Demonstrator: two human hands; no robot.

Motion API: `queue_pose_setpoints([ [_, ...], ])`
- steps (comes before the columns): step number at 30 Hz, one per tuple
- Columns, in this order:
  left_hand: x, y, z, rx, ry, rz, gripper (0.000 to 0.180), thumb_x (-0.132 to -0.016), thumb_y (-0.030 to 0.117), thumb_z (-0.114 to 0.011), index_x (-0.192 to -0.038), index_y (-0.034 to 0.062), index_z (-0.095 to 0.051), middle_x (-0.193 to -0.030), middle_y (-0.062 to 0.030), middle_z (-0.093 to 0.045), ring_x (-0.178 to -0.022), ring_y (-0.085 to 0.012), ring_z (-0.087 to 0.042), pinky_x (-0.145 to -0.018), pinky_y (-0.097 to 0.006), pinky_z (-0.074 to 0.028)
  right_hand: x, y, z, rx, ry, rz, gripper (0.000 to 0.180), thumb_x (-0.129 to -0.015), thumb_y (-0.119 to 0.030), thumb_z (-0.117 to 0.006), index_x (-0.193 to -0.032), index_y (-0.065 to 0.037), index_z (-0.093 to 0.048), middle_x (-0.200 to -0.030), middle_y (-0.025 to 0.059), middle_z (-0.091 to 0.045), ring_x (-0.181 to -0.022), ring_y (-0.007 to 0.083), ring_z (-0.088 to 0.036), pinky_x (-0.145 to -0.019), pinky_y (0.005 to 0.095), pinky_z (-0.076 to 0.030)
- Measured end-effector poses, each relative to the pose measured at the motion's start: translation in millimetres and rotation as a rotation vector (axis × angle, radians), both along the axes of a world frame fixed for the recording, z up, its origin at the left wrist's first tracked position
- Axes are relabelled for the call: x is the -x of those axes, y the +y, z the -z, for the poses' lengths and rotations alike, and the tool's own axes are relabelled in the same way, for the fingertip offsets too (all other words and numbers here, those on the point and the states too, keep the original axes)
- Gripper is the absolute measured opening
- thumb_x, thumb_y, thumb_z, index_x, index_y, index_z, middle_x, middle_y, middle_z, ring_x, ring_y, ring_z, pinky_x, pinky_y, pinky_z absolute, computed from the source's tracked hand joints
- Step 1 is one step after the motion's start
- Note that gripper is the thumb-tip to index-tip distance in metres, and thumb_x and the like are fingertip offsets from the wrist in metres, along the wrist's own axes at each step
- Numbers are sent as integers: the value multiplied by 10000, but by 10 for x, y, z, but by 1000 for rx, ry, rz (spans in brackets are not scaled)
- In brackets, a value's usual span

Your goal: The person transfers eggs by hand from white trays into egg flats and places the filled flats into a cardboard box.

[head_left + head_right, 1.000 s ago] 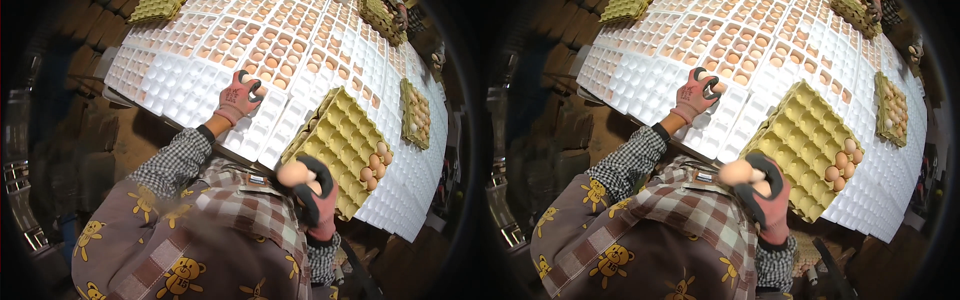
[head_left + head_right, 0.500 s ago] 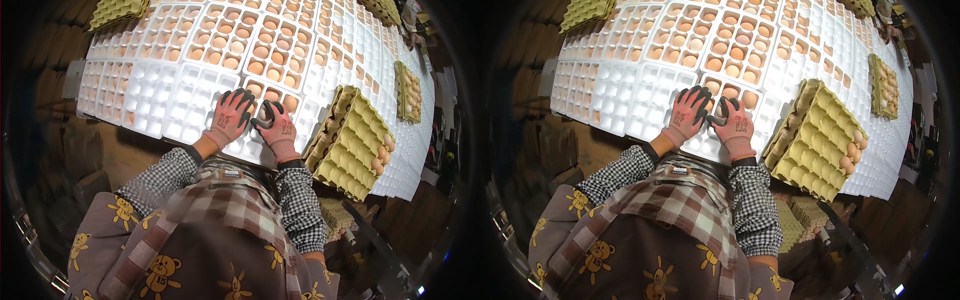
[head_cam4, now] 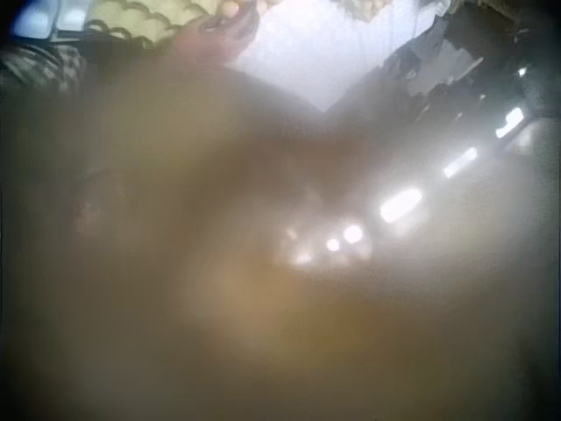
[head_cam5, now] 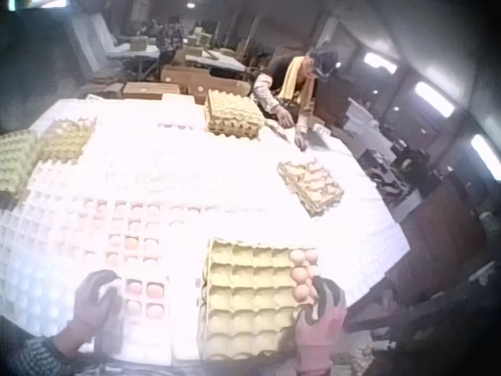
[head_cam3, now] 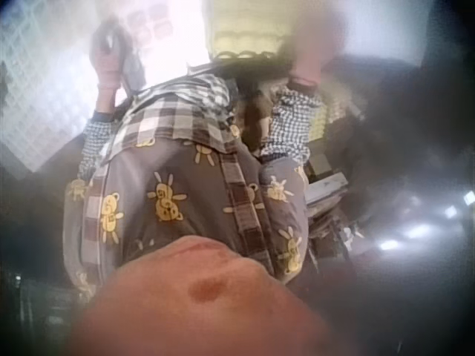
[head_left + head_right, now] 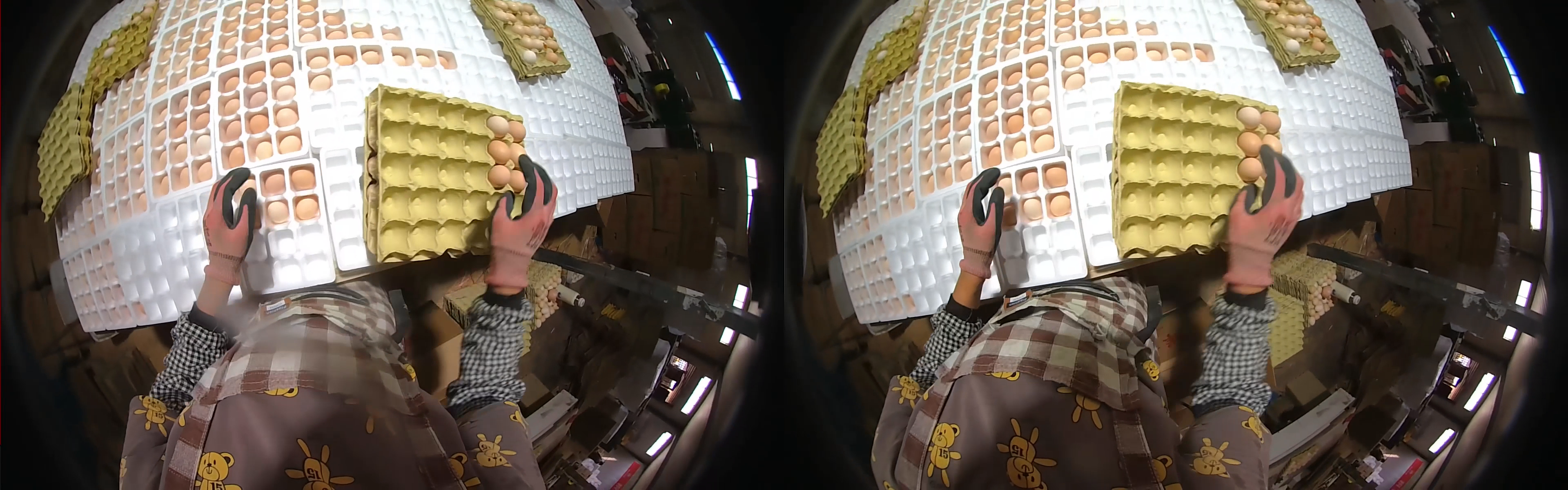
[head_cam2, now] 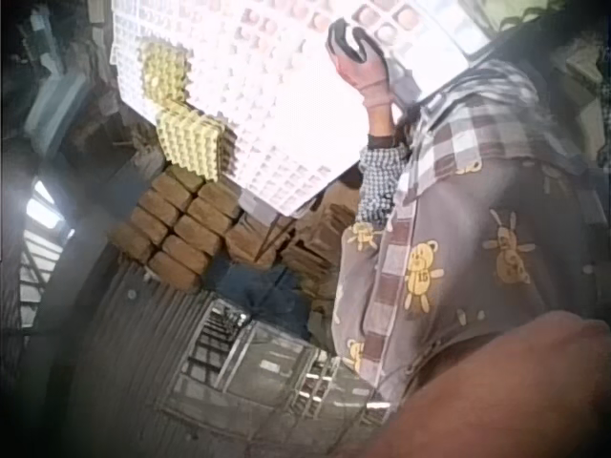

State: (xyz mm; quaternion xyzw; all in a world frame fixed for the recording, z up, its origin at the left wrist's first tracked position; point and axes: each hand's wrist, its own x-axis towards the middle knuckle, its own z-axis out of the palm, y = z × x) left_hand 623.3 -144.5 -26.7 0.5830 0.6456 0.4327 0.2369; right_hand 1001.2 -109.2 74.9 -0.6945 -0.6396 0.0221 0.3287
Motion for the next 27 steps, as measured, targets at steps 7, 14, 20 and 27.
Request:
queue_pose_setpoints([
  [7,-1961,1012,-822,1,-329,609,285,-896,-4,-575,-1167,-20,-661,-1127,-101,-670,-1012,-167,-639,-898,-269,-487,-1073,234,253,296,-404,-195,446,-690,-232,-788,-1121,-245,-671,-1229,32,-562,-1156,286,-497,-954,444,-397],
  [14,-3013,1444,-733,23,-494,507,298,-817,144,-707,-1105,71,-696,-996,-117,-700,-875,-241,-686,-798,-312,-532,-1170,284,368,201,-91,-292,456,-670,-170,-813,-1099,-175,-656,-1156,57,-579,-1131,287,-516,-985,452,-382],
  [20,-3320,1569,-488,-181,532,787,462,-730,206,-752,-1175,163,-635,-1205,-116,-576,-1130,-329,-547,-988,-455,-439,-1805,243,321,320,1596,-233,376,-987,-250,-549,-1224,38,-592,-1108,103,-588,-912,127,-574,-734,253,-478],
  [27,-3196,1894,-703,54,264,691,418,-811,194,-733,-1196,90,-608,-1162,-98,-577,-954,-251,-631,-838,-347,-534,-1803,482,541,406,621,-288,520,-719,-76,-771,-1218,-43,-627,-1080,85,-604,-993,216,-610,-856,308,-503],
])
